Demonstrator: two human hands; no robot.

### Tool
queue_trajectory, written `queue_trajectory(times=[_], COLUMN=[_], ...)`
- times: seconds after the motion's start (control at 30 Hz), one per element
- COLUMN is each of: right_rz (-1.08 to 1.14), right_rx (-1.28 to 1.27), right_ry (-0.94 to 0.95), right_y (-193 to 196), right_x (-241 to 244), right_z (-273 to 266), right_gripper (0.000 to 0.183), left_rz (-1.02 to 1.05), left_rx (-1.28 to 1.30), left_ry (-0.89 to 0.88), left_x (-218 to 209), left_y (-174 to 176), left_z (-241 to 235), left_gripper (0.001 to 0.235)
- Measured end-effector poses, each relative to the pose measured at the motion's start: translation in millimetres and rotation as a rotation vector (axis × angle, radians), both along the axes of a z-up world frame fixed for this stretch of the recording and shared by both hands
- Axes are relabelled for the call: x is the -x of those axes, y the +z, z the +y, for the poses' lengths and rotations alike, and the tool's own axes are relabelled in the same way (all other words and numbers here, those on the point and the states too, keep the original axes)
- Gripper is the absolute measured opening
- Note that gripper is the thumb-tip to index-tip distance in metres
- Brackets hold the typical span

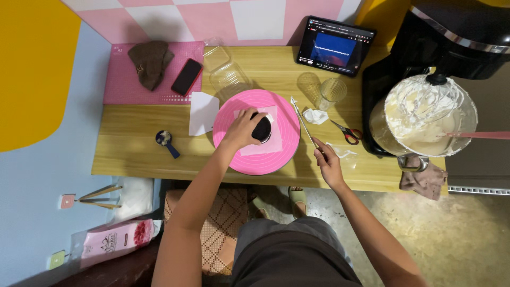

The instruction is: The person places cake layers on a rotating stand, applies frosting from a bowl using an offset spatula, and smooths the frosting around the sides and top of the cake.

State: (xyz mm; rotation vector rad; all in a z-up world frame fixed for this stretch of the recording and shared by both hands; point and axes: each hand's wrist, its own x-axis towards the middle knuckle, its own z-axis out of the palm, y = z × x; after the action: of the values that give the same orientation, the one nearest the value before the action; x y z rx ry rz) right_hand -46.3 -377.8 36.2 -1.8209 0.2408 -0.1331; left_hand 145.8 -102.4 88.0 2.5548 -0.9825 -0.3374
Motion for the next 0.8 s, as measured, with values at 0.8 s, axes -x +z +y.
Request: queue_trajectory(times=[0.8], right_rz=[0.027], right_rx=[0.002], right_ry=[0.115], right_y=[-3], right_x=[-19], right_z=[5], right_gripper=[0.042], left_rz=[0.010], left_rx=[0.465], left_ry=[0.204], left_x=[34], left_y=[-43], left_z=[44], left_gripper=[0.042])
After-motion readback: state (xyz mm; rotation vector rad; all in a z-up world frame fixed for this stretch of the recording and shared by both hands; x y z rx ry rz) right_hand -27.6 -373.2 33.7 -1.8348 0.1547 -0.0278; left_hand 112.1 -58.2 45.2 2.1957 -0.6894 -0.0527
